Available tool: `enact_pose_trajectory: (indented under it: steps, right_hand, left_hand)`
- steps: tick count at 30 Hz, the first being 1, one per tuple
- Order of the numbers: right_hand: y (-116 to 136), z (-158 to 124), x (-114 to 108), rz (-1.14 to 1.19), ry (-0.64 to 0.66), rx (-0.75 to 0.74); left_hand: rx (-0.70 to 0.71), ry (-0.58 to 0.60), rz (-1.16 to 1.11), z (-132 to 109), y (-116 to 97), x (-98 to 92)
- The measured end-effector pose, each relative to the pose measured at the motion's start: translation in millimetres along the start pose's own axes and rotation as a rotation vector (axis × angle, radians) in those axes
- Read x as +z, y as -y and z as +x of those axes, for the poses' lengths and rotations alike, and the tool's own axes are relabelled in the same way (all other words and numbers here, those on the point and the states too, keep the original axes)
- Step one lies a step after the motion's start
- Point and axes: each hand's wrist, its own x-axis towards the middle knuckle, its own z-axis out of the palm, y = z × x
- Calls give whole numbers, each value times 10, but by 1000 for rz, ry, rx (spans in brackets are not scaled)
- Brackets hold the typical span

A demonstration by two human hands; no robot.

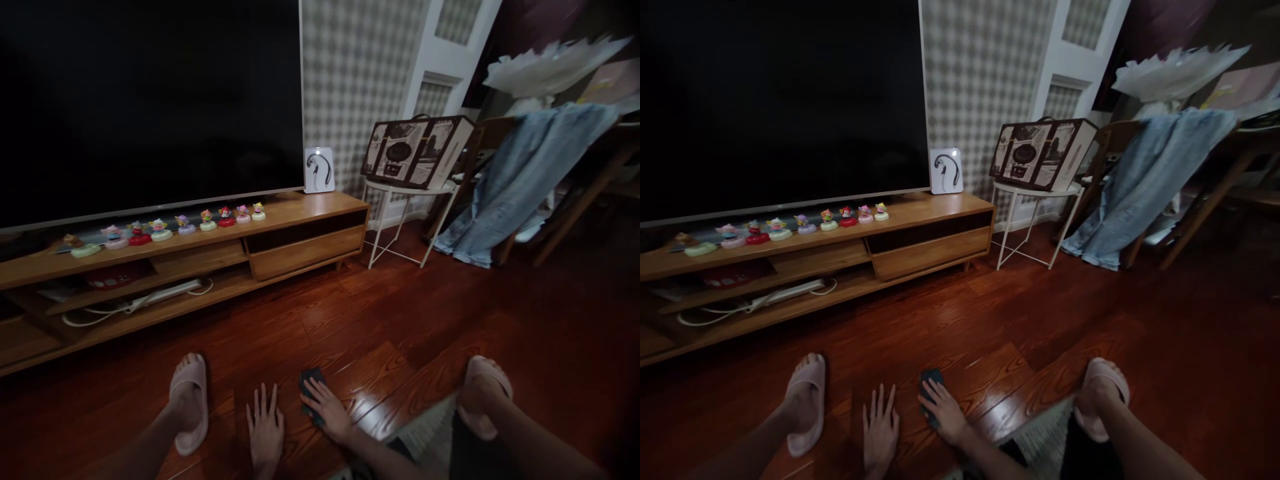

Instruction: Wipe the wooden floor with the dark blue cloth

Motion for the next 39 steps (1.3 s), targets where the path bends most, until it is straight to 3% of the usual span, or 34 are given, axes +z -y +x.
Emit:
enact_pose_trajectory:
  steps: [2, 4, 6, 8, 10, 12, 14, 16, 22, 24, 26, 28, 30, 35, 37, 39]
  right_hand:
    - [-242, -157, -347, 35, 106, -112]
    - [-631, -395, -696, 41, 95, -82]
    - [-1080, -713, -948, 3, -36, 101]
    - [-1499, -1080, -1063, -78, -234, 376]
    - [-1803, -1411, -1052, -182, -452, 649]
    - [-1933, -1593, -953, -270, -630, 858]
    - [-1868, -1545, -811, -314, -714, 951]
    - [-1619, -1277, -649, -302, -684, 915]
    - [-280, -183, 33, -101, -282, 425]
    - [66, -8, 245, -35, -128, 232]
    - [211, 43, 324, 7, -34, 63]
    - [129, -3, 225, 15, 8, -36]
    - [-138, -125, -25, -9, -8, -9]
    - [-1020, -642, -723, -164, -287, 483]
    - [-1231, -822, -805, -210, -397, 630]
    - [-1285, -893, -730, -228, -464, 688]
  left_hand:
    - [-2, -8, 9, 8, 4, 10]
    - [-5, -15, 17, 12, 2, 17]
    - [-9, -13, 24, 10, -5, 20]
    - [-16, -10, 28, 5, -14, 18]
    - [-21, -11, 24, -1, -21, 12]
    - [-21, -10, 14, -3, -24, 3]
    - [-17, -6, 6, -1, -27, -5]
    - [-20, -7, -3, 3, -30, -9]
    - [-16, -31, -29, -4, -12, 3]
    - [-9, -28, -25, -11, 6, 13]
    - [-6, -28, -17, -11, 23, 26]
    - [-6, -32, -9, -4, 34, 41]
    - [-9, -29, -6, 6, 37, 54]
    - [-16, -23, 13, 10, 18, 36]
    - [-14, -32, 35, 5, -3, -1]
    - [-14, -47, 63, 0, -39, -49]
